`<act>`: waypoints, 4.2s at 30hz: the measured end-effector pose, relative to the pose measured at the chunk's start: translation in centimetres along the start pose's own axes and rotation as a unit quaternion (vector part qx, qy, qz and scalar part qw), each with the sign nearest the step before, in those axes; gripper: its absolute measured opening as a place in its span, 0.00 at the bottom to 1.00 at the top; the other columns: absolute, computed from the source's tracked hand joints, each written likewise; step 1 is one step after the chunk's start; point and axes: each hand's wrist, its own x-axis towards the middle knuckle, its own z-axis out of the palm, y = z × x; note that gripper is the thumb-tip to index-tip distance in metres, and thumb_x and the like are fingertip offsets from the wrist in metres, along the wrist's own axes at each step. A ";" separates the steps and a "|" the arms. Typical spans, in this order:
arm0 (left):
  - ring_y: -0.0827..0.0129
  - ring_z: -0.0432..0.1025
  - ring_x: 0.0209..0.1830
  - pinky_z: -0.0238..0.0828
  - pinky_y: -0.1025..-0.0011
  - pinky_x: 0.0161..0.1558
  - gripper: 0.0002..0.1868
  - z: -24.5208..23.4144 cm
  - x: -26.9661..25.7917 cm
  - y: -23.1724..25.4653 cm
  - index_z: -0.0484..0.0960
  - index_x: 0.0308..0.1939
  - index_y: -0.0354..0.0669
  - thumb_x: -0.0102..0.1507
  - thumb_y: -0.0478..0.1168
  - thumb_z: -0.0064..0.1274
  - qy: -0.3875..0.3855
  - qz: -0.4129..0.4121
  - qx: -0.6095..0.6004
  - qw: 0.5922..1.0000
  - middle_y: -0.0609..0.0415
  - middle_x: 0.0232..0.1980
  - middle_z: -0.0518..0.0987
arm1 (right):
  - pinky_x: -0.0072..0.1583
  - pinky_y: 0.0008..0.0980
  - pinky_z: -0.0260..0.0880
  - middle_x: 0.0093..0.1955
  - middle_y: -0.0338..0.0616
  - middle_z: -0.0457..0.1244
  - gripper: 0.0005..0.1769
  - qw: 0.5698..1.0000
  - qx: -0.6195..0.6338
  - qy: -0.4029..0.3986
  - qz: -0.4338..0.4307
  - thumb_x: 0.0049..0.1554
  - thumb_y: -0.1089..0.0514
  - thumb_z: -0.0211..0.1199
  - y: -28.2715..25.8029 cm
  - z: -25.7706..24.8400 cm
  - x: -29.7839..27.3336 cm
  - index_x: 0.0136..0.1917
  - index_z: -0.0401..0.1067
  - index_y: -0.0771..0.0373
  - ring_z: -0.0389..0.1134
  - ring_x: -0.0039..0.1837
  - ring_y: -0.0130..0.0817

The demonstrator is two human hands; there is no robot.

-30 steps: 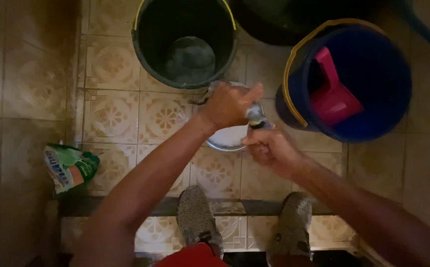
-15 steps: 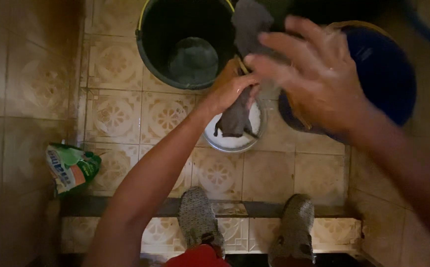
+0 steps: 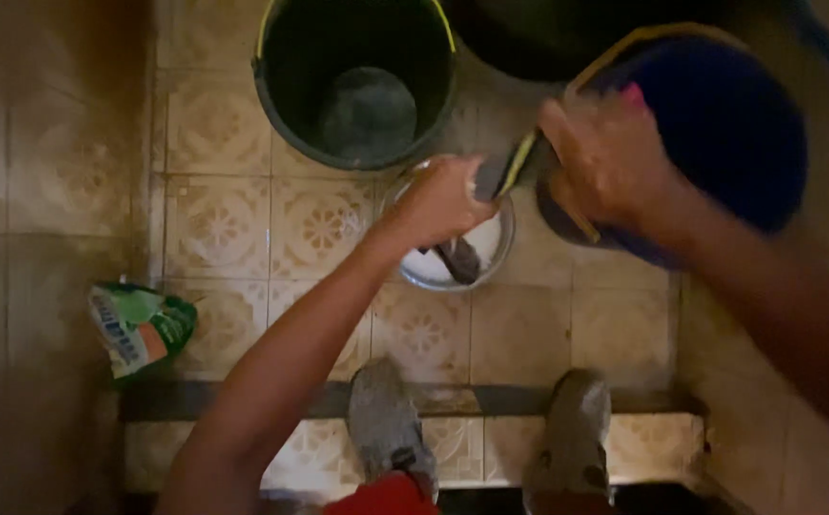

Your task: Hand washing a grey and yellow cloth in a bowl of soapy water.

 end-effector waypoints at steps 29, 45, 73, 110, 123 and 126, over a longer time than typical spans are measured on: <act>0.72 0.69 0.30 0.69 0.71 0.36 0.25 -0.8 1.4 3.3 0.79 0.48 0.35 0.72 0.57 0.50 -0.029 -0.117 -0.403 0.907 0.55 0.33 0.75 | 0.63 0.46 0.65 0.64 0.48 0.66 0.26 0.947 0.179 0.227 0.139 0.59 0.51 0.63 -2.4 -3.9 -0.4 0.70 0.68 0.53 0.66 0.63 0.46; 0.54 0.78 0.32 0.73 0.57 0.34 0.27 1.8 0.2 3.6 0.69 0.52 0.45 0.54 0.40 0.66 -0.074 0.024 0.040 0.996 0.47 0.35 0.82 | 0.38 0.47 0.70 0.32 0.51 0.67 0.17 0.929 0.194 -0.191 0.250 0.49 0.47 0.71 -2.3 2.8 -6.7 0.45 0.77 0.59 0.70 0.33 0.43; 0.73 0.70 0.21 0.66 0.75 0.22 0.30 2.4 1.3 7.6 0.73 0.40 0.42 0.73 0.66 0.41 -0.269 -0.103 -0.742 0.605 0.55 0.30 0.74 | 0.77 0.48 0.63 0.79 0.60 0.53 0.22 0.967 0.066 0.240 0.061 0.76 0.55 0.58 -0.4 2.7 -2.3 0.79 0.60 0.62 0.61 0.77 0.61; 0.58 0.76 0.26 0.70 0.58 0.27 0.26 0.5 2.2 -0.2 0.76 0.64 0.54 0.60 0.42 0.58 -0.148 0.352 0.348 0.856 0.53 0.30 0.81 | 0.32 0.37 0.62 0.25 0.44 0.59 0.19 0.397 0.823 -0.076 0.399 0.54 0.51 0.71 -10.1 9.7 -8.1 0.32 0.66 0.63 0.60 0.26 0.35; 0.58 0.79 0.59 0.77 0.65 0.63 0.32 -6.5 -4.5 5.5 0.78 0.62 0.42 0.54 0.25 0.65 0.141 0.208 0.051 0.967 0.47 0.59 0.82 | 0.68 0.50 0.60 0.70 0.53 0.60 0.32 0.777 0.508 -0.093 0.359 0.58 0.43 0.65 -7.3 30.2 -5.4 0.69 0.67 0.61 0.58 0.71 0.50; 0.61 0.78 0.62 0.75 0.68 0.65 0.30 -6.9 -5.4 6.1 0.77 0.63 0.39 0.58 0.25 0.68 0.199 0.185 0.020 0.962 0.47 0.60 0.81 | 0.70 0.52 0.59 0.74 0.55 0.57 0.37 0.868 0.370 -0.158 0.291 0.55 0.45 0.69 -9.2 31.0 -3.2 0.71 0.64 0.63 0.55 0.76 0.55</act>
